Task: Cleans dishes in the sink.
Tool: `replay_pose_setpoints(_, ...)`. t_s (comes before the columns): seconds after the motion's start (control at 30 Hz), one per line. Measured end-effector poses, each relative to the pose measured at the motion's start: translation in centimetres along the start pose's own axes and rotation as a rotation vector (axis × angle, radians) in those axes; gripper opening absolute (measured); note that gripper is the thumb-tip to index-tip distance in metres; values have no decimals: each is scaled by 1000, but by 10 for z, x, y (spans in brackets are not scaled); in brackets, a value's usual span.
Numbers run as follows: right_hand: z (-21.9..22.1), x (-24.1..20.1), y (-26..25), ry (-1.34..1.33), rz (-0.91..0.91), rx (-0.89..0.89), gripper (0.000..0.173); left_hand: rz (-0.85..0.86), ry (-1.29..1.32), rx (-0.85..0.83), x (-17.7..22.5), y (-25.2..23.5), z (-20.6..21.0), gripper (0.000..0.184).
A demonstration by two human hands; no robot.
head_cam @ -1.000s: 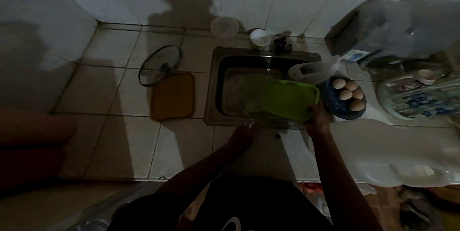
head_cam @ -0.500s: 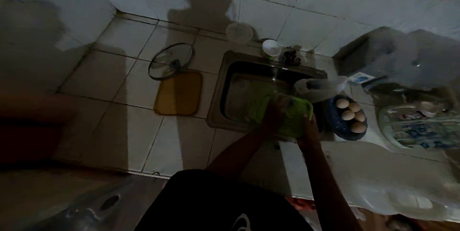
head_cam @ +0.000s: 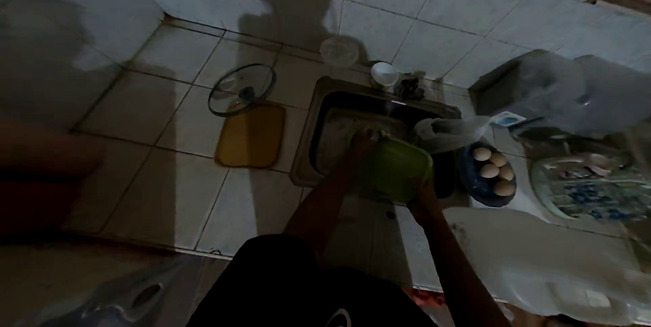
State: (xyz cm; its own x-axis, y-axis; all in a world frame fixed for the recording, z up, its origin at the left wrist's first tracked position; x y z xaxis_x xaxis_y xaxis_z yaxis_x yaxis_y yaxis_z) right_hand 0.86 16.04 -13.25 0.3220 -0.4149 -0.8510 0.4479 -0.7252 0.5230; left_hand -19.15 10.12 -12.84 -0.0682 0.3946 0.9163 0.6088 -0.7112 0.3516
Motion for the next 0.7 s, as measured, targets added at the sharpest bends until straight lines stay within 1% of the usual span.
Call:
replay_pose_setpoints(0.03,3,4,0,-20,78,-65,42,28,42,-26,3,-7,-1,32)
replay_pose_setpoints(0.07,6,4,1,-53,122,-137,33,92,41,-60,6,-19,2,31)
replay_pose_setpoints(0.1,9,-1,2,-115,118,-207,31,168,17,-101,13,-26,7,29)
replay_pose_setpoints(0.17,9,-15,1,-280,51,-306,43,324,-54,-183,30,-24,20,28)
replay_pose_setpoints(0.2,7,-22,-1,-314,30,-336,42,392,-84,-222,38,-20,25,29)
replay_pose_setpoints(0.23,5,-26,0,-272,32,-319,35,437,-109,-273,46,-13,31,29)
replay_pose_setpoints(0.27,2,-28,2,-157,54,-258,26,482,-138,-329,51,-8,40,29)
replay_pose_setpoints(0.3,1,-32,2,1,71,-202,21,528,-171,-383,54,-2,51,29)
replay_pose_setpoints(0.33,2,-33,-2,132,68,-198,28,565,-210,-424,54,3,62,30)
replay_pose_setpoints(0.37,4,-32,-8,199,51,-206,40,610,-216,-433,55,5,69,31)
replay_pose_setpoints(0.4,7,-33,-12,234,37,-206,50,627,-200,-397,55,2,69,30)
replay_pose_setpoints(0.43,9,-33,-14,248,39,-188,55,605,-183,-335,53,-4,65,30)
replay_pose_setpoints(0.53,10,-34,-14,256,29,-75,63,443,-120,-189,36,-20,54,34)
replay_pose_setpoints(0.6,13,-37,-11,254,-6,-11,66,218,-6,-95,13,-24,41,33)
replay_pose_setpoints(0.63,14,-36,-11,248,-39,4,66,97,49,-42,1,-24,34,34)
replay_pose_setpoints(0.67,16,-33,-11,226,-58,17,63,19,90,3,-9,-26,30,34)
replay_pose_setpoints(0.7,18,-28,-9,187,-52,11,57,-21,128,29,-15,-28,29,35)
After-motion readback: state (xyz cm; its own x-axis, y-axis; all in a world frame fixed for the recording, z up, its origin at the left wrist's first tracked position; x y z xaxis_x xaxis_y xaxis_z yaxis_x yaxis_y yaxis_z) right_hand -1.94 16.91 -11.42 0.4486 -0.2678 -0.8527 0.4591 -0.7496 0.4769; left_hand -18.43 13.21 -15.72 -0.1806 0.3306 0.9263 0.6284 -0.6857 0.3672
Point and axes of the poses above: each hand's wrist, its own y-axis away from the middle knuckle, its own z-axis out of the palm, x = y × z, the point moved 9 cm from there along -y, towards the middle knuckle, and after that the axes turned 7 degrees about y, right-handed, at the moved point
